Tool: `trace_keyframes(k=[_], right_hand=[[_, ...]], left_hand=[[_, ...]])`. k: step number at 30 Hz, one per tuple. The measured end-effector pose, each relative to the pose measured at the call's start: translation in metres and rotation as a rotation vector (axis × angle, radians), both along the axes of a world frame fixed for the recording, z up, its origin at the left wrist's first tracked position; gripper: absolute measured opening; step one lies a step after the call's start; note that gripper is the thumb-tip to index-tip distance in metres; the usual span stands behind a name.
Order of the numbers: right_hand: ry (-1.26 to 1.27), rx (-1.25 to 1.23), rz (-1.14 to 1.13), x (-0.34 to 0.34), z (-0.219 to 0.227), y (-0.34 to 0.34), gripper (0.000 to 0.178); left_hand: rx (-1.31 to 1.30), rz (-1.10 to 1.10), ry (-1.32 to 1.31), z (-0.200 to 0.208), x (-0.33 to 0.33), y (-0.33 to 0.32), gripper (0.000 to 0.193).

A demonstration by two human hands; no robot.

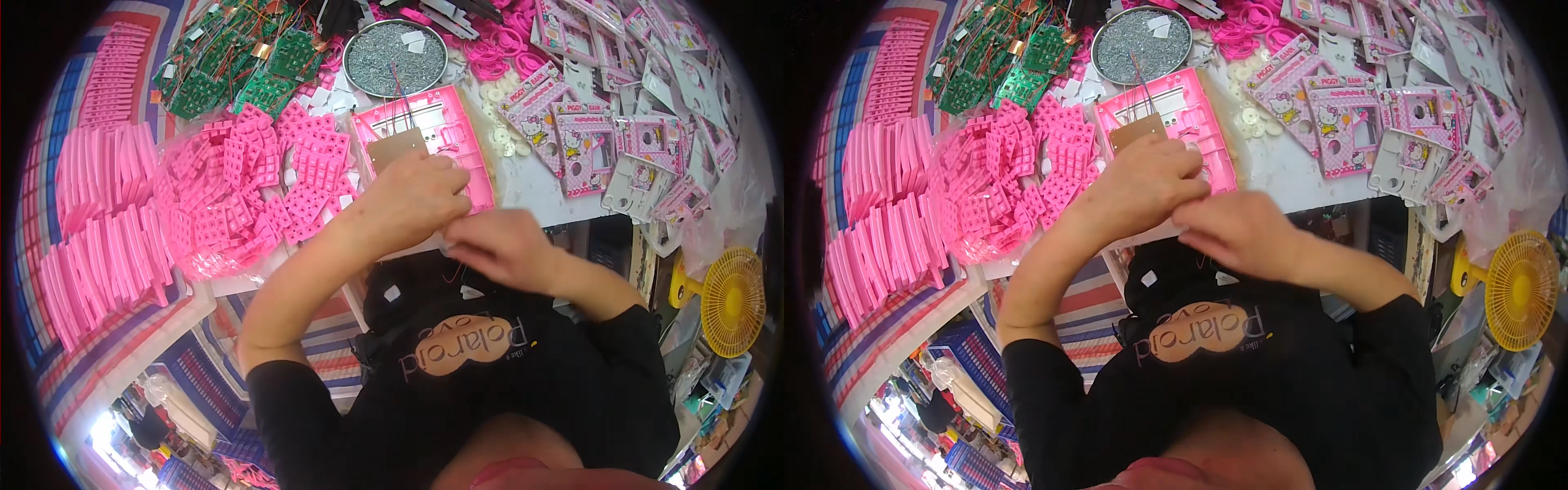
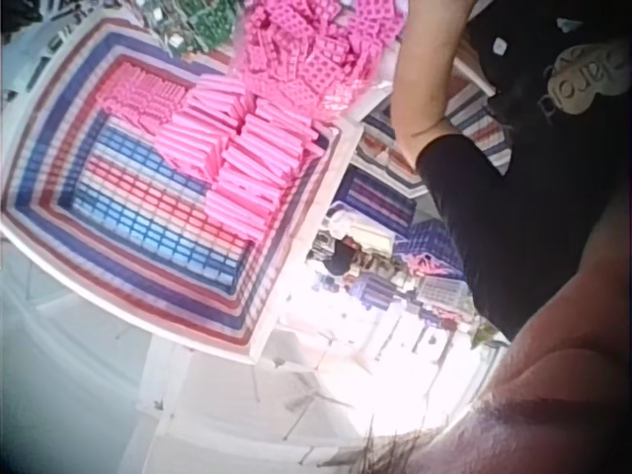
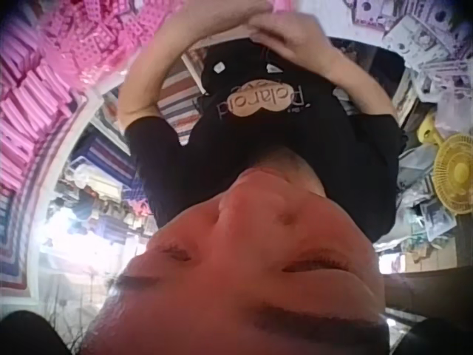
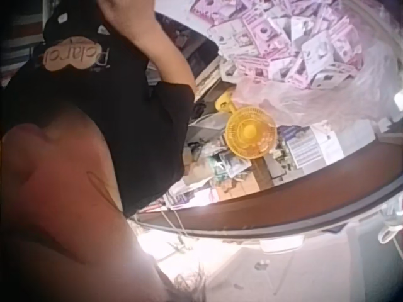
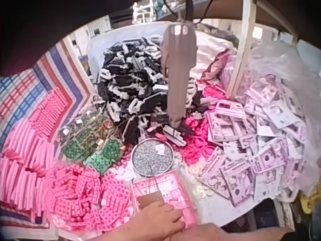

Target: Assembling electronic components into a pink toy casing and using a hot glue gun.

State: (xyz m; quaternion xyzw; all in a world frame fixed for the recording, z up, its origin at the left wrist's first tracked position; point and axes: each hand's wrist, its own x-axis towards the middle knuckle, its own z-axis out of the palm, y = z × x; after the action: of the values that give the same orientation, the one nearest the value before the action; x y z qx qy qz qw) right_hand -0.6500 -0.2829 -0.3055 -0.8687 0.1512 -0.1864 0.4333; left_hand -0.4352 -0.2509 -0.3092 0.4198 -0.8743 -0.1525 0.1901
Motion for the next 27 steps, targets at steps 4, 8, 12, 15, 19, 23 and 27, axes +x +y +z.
trace_keyframes(k=[4,8,12,15,19,23,27], right_hand=[[0.036,-0.058,-0.017,-0.001,-0.007,0.016,0.019],[0.156,-0.142,-0.115,-0.001,-0.010,0.017,0.016],[0.192,-0.334,-0.072,-0.007,0.003,-0.012,0.015],[0.103,-0.353,-0.103,-0.016,-0.004,-0.032,0.015],[0.161,-0.387,0.003,-0.014,-0.001,-0.036,0.015],[0.228,-0.353,0.129,-0.008,0.002,-0.051,0.017],[0.094,-0.256,0.231,-0.005,-0.015,-0.071,0.019]], left_hand=[[0.036,-0.104,-0.070,-0.010,0.000,-0.009,0.010],[0.839,0.678,0.760,0.005,-0.002,-0.015,0.016],[0.465,0.970,1.235,0.000,0.009,-0.012,0.031],[0.091,0.830,0.671,0.004,-0.004,0.035,0.023],[-0.046,0.618,0.197,-0.007,-0.004,0.079,0.020],[-0.086,0.605,0.041,-0.014,-0.002,0.087,0.023],[-0.060,0.608,0.056,-0.017,-0.001,0.090,0.023]])
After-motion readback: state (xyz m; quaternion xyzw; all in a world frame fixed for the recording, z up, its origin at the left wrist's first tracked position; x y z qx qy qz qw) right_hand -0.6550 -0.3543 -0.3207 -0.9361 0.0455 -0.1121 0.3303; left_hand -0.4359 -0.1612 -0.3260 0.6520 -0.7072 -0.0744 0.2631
